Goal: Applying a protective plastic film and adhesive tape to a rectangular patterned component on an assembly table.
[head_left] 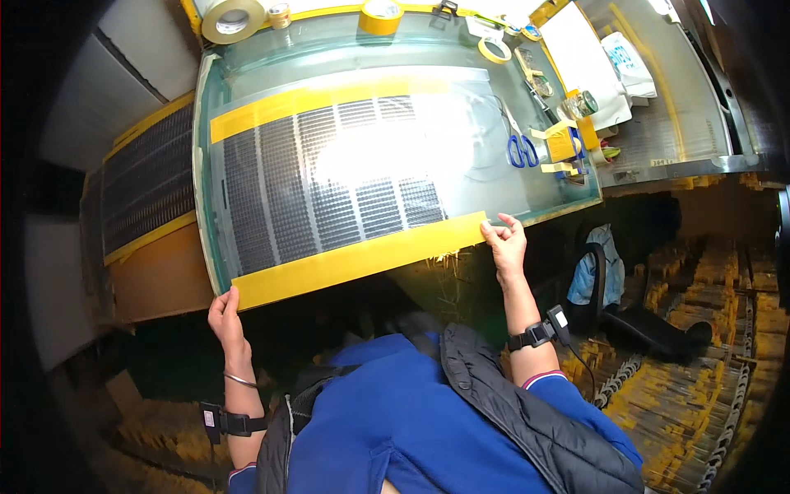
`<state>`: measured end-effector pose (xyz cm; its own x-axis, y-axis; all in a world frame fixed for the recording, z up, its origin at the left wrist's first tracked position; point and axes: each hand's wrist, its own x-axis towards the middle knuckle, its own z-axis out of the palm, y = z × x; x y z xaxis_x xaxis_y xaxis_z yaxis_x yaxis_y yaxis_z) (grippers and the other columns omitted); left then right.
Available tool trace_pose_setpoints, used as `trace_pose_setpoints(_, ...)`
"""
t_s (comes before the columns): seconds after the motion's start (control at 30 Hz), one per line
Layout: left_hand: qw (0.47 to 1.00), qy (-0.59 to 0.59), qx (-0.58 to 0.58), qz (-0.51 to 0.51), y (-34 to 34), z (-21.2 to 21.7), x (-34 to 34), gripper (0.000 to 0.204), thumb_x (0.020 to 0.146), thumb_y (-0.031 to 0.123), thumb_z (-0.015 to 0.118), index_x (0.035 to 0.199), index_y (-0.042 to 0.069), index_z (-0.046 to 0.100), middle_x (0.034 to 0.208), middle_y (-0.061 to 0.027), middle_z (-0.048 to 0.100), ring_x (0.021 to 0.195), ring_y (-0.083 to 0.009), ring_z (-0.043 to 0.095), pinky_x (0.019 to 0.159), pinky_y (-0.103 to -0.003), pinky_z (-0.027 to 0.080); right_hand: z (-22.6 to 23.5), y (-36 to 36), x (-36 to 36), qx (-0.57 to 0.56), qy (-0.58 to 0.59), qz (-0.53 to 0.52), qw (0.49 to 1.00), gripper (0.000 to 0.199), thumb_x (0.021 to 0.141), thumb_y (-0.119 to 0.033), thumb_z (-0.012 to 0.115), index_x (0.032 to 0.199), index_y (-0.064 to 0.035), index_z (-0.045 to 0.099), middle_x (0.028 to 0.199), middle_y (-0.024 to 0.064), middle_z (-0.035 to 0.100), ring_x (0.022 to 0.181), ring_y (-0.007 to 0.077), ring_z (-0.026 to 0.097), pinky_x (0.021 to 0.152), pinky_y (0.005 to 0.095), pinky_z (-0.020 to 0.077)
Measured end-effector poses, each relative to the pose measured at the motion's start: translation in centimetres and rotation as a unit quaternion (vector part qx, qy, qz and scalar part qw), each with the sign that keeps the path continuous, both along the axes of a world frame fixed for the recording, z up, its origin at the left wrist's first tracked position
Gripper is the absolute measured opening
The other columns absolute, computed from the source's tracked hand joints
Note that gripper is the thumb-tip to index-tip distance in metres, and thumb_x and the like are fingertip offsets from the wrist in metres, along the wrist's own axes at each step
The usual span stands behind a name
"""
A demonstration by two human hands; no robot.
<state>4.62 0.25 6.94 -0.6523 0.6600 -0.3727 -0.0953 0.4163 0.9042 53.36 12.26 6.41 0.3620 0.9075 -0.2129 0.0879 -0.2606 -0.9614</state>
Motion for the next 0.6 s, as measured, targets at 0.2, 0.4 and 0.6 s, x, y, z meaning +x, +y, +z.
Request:
trace_pose_setpoints(0.2, 1.000, 0.001, -0.010, 0.001, 0.2, 0.7, 0.7, 0.018, 0.090, 0.016, 0.061, 0.086, -0.001, 0.065, 0.084, -0.0013, 0.060, 0.082, -0.0081, 0.053, 0.080, -0.023, 0.041, 0.1, 0.0, 0.3, -0.008, -0.006, -0.004, 1.000, 0.053, 0.078, -0.010, 0.075, 0.117, 0.0036, 0.042, 0.079, 0.0071, 0.064, 0.072, 0.0105, 0.059, 0.069, 0.0229, 0.0465)
trace_pose_setpoints(0.4, 1.000, 0.003, -0.003, 0.001, 0.0, 0.2, 0.5, 0.018, 0.090, 0.017, 0.062, 0.085, -0.001, 0.064, 0.084, -0.0013, 0.060, 0.081, -0.0078, 0.053, 0.078, -0.023, 0.041, 0.2, 0.1, 0.0, -0.009, -0.028, -0.002, 1.000, 0.054, 0.077, -0.011, 0.075, 0.117, 0.0032, 0.042, 0.078, 0.0074, 0.064, 0.070, 0.0101, 0.059, 0.068, 0.0223, 0.0464)
trace_pose_setpoints(0.6, 0.999, 0.046, -0.012, 0.000, -0.5, -1.3, -0.4, 0.021, 0.088, 0.019, 0.063, 0.083, -0.001, 0.064, 0.088, -0.0039, 0.058, 0.087, -0.0111, 0.053, 0.082, -0.026, 0.041, -0.2, -0.1, -0.3, 0.007, -0.084, 0.006, 0.996, 0.052, 0.077, -0.015, 0.076, 0.114, 0.0029, 0.044, 0.077, 0.0058, 0.063, 0.067, 0.0092, 0.057, 0.063, 0.0227, 0.0464)
